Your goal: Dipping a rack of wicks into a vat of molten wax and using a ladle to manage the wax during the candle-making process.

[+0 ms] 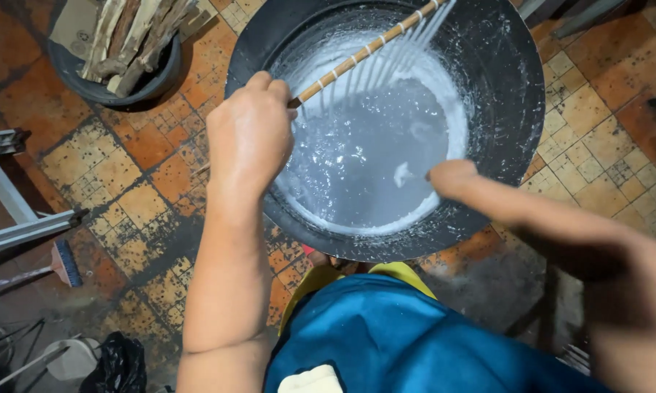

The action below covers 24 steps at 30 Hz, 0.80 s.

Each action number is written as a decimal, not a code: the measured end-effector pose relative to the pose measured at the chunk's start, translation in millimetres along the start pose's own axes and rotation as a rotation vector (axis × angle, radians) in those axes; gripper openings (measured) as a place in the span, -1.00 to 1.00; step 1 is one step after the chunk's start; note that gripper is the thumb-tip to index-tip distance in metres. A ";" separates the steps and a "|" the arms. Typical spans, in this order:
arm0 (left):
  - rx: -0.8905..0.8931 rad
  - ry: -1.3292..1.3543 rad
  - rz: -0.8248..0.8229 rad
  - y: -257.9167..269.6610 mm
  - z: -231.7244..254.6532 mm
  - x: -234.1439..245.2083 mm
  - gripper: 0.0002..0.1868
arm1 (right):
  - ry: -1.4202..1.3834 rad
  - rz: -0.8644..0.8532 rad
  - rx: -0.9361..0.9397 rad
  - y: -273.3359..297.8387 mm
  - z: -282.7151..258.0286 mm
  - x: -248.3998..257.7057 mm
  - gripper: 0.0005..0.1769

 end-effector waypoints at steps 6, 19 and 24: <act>-0.023 0.092 -0.063 -17.4 0.4 -22.0 -0.90 | -0.314 0.042 0.168 -53.9 -104.2 -22.4 -0.63; -0.141 0.020 0.058 -54.1 5.1 -87.0 -0.89 | -0.515 0.115 0.318 76.6 -106.8 29.8 -0.38; -0.133 0.026 -0.012 -52.8 21.6 -126.3 -0.86 | -0.462 0.127 0.253 136.4 -25.6 -12.4 -0.15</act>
Point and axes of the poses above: each hand's wrist, its own y-axis away from the middle knuckle, its own x-axis out of the back of the hand, z = x × y, the point moved 2 cm from there along -y, towards the middle knuckle, and after that the axes turned 14 degrees about -x, right-handed, at the moved point
